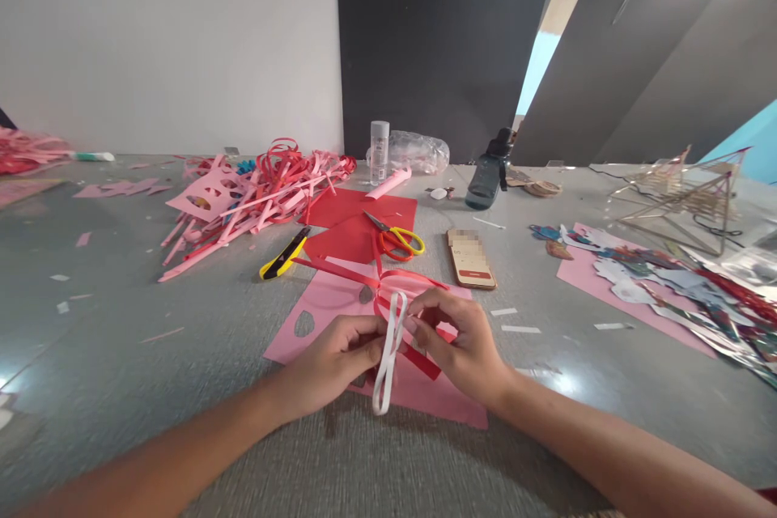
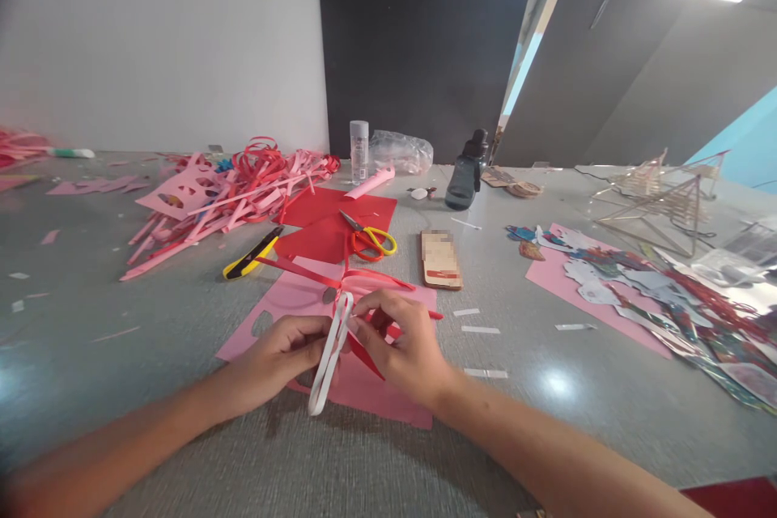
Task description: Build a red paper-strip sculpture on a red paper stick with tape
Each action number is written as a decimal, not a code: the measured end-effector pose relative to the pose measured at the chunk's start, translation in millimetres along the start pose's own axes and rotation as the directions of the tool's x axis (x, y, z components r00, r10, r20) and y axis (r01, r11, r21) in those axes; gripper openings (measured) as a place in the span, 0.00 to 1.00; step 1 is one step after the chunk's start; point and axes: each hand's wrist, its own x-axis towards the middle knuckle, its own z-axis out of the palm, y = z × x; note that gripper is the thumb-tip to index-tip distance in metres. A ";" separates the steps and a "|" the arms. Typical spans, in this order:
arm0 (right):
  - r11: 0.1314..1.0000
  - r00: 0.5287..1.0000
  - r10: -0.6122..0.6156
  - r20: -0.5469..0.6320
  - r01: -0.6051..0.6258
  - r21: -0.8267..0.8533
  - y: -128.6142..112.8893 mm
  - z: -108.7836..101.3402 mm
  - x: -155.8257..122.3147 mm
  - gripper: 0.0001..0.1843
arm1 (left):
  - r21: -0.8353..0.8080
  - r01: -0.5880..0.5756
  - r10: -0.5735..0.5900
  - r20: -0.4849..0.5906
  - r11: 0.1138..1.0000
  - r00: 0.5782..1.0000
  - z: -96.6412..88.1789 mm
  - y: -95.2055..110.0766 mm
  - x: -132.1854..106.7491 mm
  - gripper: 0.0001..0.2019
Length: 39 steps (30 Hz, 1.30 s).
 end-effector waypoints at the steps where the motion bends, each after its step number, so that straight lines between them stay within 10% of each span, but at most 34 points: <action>1: 0.997 0.998 0.061 0.008 -0.061 0.054 -0.2 1.1 0.3 0.05 | -0.022 0.016 -0.016 0.006 1.000 1.000 0.7 0.3 -0.8 0.17; 9: 0.833 0.950 0.274 0.151 -0.313 0.455 5.5 6.1 3.3 0.15 | -0.132 0.093 -0.082 0.084 0.987 0.993 4.0 -0.7 -4.1 0.17; 25: 0.986 0.984 -0.163 -0.070 0.160 -0.049 1.3 5.3 -8.8 0.10 | -0.083 0.058 -0.044 0.162 0.995 0.986 3.8 -4.1 -2.1 0.20; 39: 0.975 0.994 0.014 -0.105 0.010 0.221 -0.9 9.0 -11.9 0.12 | 0.079 -0.004 -0.001 0.064 0.997 0.998 1.4 2.1 -2.8 0.16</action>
